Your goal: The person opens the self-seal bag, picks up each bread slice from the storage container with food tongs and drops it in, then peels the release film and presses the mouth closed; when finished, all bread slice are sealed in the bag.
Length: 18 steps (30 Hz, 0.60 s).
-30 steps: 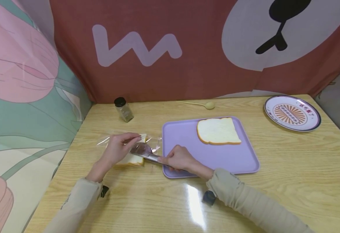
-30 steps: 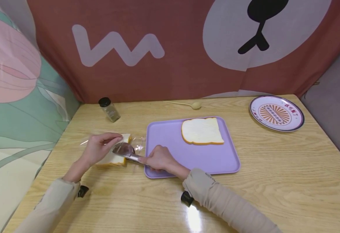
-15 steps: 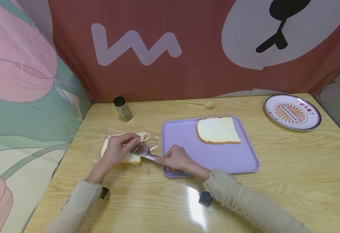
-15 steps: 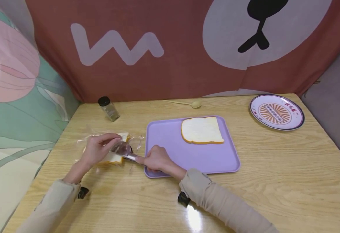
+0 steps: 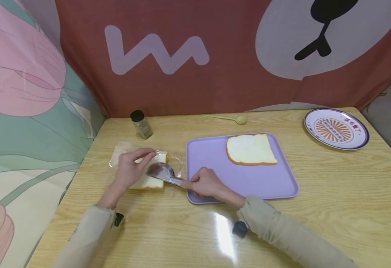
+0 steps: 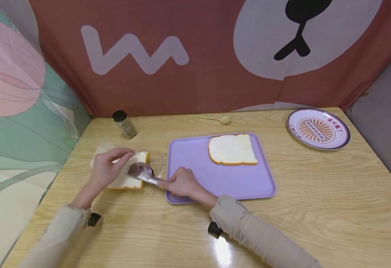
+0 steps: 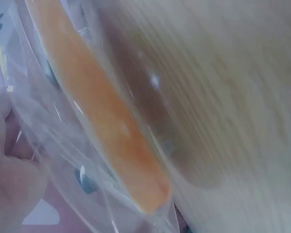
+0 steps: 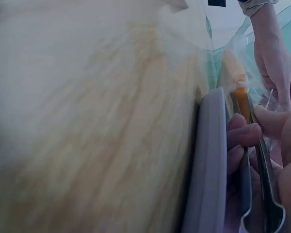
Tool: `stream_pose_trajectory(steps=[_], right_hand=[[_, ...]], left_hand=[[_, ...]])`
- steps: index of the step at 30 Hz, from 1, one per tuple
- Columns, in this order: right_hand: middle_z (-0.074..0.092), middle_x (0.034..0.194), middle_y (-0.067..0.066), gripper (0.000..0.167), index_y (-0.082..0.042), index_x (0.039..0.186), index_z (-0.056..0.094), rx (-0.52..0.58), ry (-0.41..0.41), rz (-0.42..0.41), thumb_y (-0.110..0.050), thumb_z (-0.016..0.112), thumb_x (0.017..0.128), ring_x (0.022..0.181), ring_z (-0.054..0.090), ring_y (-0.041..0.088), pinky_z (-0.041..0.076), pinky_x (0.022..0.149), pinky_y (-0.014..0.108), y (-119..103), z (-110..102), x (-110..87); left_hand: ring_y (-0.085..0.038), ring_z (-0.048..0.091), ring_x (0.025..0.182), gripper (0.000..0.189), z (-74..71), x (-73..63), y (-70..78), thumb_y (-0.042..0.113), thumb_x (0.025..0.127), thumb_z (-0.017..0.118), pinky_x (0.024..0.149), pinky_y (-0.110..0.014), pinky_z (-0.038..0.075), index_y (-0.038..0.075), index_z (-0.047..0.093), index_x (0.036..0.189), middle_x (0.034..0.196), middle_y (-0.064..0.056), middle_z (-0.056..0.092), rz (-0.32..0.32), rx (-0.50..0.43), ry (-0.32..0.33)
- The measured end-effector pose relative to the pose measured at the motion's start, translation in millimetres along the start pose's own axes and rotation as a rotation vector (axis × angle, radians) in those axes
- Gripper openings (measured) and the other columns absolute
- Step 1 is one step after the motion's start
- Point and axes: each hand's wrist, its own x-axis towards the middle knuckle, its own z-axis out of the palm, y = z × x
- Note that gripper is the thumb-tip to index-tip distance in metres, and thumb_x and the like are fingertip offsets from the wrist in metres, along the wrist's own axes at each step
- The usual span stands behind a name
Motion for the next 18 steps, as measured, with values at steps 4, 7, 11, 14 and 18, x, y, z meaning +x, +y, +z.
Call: stream_pose_trajectory(steps=[4,7,11,14,18], right_hand=[[0.057,0.044,-0.006,0.028,-0.015,0.065,0.076,-0.014,0.014,-0.051,-0.036,0.073,0.083,0.035,0.043,0.004,0.033,0.038,0.019,3.6,-2.6,-0.9],[0.057,0.044,-0.007,0.028,-0.015,0.064,0.077,-0.031,0.020,-0.099,-0.035,0.074,0.083,0.036,0.043,0.004,0.033,0.039,0.020,4.5,-3.6,-0.7],[0.056,0.043,-0.007,0.028,-0.014,0.066,0.077,-0.056,0.019,-0.153,-0.035,0.073,0.083,0.037,0.044,0.004,0.034,0.039,0.021,2.4,-3.7,1.2],[0.056,0.043,-0.007,0.027,-0.012,0.068,0.078,-0.071,0.024,-0.179,-0.034,0.073,0.083,0.038,0.044,0.004,0.034,0.038,0.020,1.0,-3.4,2.9],[0.056,0.042,-0.007,0.026,-0.011,0.069,0.078,-0.082,0.033,-0.195,-0.032,0.074,0.083,0.037,0.043,0.003,0.033,0.038,0.020,0.8,-3.1,3.8]], left_hand=[[-0.026,0.071,0.074,0.011,-3.6,0.6,-1.7,-0.008,0.077,0.075,0.072,-0.014,0.052,-0.003,0.072,0.086,0.083,-0.014,0.072,-0.008,-0.008,0.000],[-0.025,0.070,0.074,0.011,-4.3,0.2,-1.6,-0.008,0.078,0.074,0.072,-0.013,0.052,-0.003,0.072,0.087,0.083,-0.015,0.072,-0.025,-0.036,-0.016],[-0.022,0.070,0.071,0.011,-3.4,-1.0,-1.2,-0.009,0.078,0.074,0.068,-0.012,0.052,-0.003,0.071,0.087,0.082,-0.013,0.072,-0.036,-0.057,-0.024],[-0.022,0.069,0.070,0.011,-2.8,-2.2,-0.8,-0.009,0.078,0.074,0.066,-0.013,0.052,-0.002,0.071,0.087,0.080,-0.012,0.072,-0.035,-0.061,-0.024],[-0.022,0.070,0.071,0.010,-2.1,-4.0,-0.7,-0.008,0.078,0.074,0.066,-0.013,0.053,-0.001,0.072,0.086,0.080,-0.012,0.072,-0.053,-0.055,-0.030]])
